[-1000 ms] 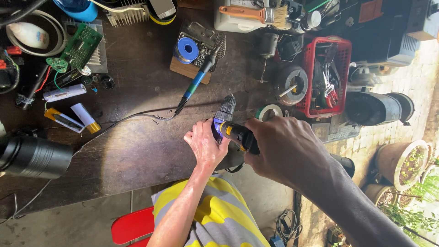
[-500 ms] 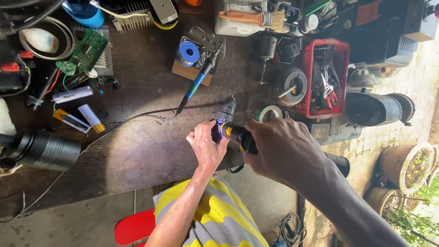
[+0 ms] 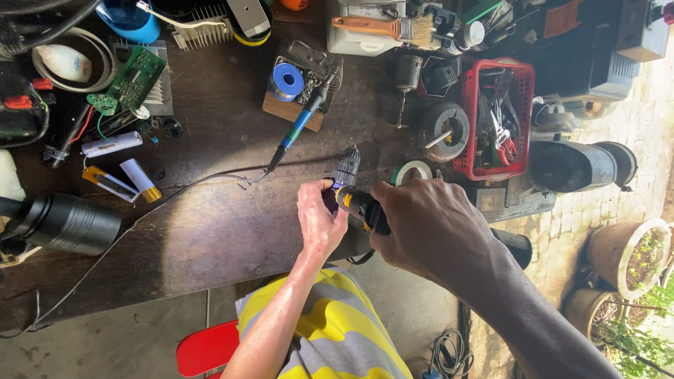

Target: Disassembling a cordless power drill using an electric screwdriver to inspect internal components

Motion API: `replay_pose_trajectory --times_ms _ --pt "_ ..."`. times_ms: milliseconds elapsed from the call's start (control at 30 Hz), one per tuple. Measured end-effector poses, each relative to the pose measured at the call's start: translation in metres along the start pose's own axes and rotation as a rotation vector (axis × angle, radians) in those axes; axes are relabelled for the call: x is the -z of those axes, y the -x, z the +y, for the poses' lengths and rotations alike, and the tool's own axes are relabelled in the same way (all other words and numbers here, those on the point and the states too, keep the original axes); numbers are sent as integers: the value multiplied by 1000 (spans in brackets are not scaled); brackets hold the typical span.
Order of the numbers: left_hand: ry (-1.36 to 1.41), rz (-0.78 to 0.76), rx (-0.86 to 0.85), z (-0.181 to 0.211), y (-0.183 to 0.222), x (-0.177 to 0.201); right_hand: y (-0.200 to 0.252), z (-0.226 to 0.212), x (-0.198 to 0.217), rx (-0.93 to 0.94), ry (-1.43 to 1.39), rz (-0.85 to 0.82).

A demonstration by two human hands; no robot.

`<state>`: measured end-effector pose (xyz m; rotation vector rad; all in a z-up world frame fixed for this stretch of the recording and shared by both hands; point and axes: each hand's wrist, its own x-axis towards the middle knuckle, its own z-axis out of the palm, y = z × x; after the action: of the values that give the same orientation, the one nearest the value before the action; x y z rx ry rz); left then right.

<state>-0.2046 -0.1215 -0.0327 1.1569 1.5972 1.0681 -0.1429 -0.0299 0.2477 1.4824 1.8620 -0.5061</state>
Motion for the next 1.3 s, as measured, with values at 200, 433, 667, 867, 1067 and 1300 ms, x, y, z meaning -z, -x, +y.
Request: replay_pose_trajectory --times_ms 200,433,667,867,1067,1300 --pt "-109 -194 257 18 -21 12 1 1 2 17 -5 8" --pt "-138 -295 350 25 -41 22 4 2 -2 20 -2 37" --pt "-162 -412 453 35 -56 27 5 0 7 13 -10 -9" --pt "-165 -391 448 37 -53 25 9 4 9 -5 -5 -23" --pt "-83 -246 248 28 -41 40 38 19 4 -8 -148 72" --pt "-443 118 -273 -58 -43 79 87 51 -41 -88 -475 135"
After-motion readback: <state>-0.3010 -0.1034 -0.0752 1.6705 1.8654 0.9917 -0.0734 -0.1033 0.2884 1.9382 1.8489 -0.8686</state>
